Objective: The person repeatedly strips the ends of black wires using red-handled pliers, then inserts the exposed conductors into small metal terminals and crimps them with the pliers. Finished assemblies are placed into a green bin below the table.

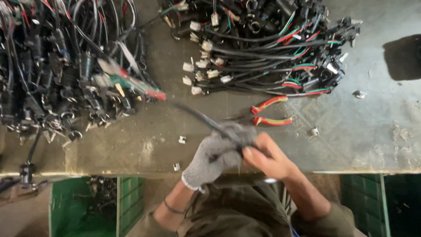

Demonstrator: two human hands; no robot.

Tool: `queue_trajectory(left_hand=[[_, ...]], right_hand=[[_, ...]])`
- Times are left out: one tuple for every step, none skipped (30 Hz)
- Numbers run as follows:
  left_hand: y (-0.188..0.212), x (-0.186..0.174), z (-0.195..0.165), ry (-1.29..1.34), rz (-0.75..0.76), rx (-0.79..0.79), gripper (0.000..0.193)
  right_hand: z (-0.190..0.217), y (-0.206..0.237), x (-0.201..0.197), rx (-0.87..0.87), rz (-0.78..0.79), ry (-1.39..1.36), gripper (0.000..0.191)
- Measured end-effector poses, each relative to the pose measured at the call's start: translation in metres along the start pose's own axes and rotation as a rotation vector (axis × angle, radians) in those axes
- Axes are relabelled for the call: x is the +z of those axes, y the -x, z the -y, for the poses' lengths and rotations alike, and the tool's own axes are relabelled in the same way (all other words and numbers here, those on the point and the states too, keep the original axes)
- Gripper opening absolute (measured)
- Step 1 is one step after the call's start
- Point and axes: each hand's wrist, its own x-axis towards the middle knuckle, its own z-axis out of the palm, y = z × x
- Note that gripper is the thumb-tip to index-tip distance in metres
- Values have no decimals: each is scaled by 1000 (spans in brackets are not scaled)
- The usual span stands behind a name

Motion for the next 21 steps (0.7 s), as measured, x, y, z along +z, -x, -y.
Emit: queue_trajectory(left_hand=[[0,-3,-1,103,66,-1,16],[1,-5,-2,105,75,4,20],[2,-5,-3,110,76,5,25],[2,-5,-2,113,77,10,30],[2,-2,-1,190,25,-37,24],[1,2,1,268,-21,-86,19],[0,9,3,353,-69,-145,15],[-2,16,5,326,-126,-137,14],[-5,20,8,296,-182,-121,14],[-8,24,11,262,-241,-96,16],[-11,26,13,220,-251,-120,16],[-13,27,15,175,-262,-142,18],[-15,27,16,133,-273,-174,23],[-16,26,17,62,-246,-89,28],[-16,24,17,-6,-215,-14,34],[-16,22,17,-73,-184,59,40],[-16,20,16,23,-186,-6,44],[-16,18,16,117,-188,-64,49],[-15,16,16,210,-190,-120,54],[-14,14,16,246,-225,-129,49],[-12,12,16,281,-260,-140,44]], right_hand=[[-2,3,-5,-40,154,-148,41],[-4,8,-8,-68,311,-299,57],[-9,10,-10,26,291,-387,56],[-15,13,-9,119,271,-470,55],[-22,12,-7,201,249,-548,54],[-31,11,-4,99,226,-519,50],[-40,11,2,8,202,-496,47],[-49,9,5,-81,177,-476,47],[-58,8,15,-72,-13,-423,46],[-65,6,21,-66,-173,-349,46],[-70,6,26,-71,-306,-262,46],[-73,4,30,-107,-410,-202,47],[-72,2,33,-148,-504,-148,47],[-68,1,35,-196,-584,-90,48],[-60,-1,35,-246,-637,-45,48],[-48,-4,33,-295,-683,7,49],[-33,-8,32,-366,-705,77,48],[-16,-11,31,-451,-607,243,55],[3,-11,28,-536,-505,408,62],[22,-13,25,-618,-399,571,70],[40,-14,18,-619,-419,764,65]])
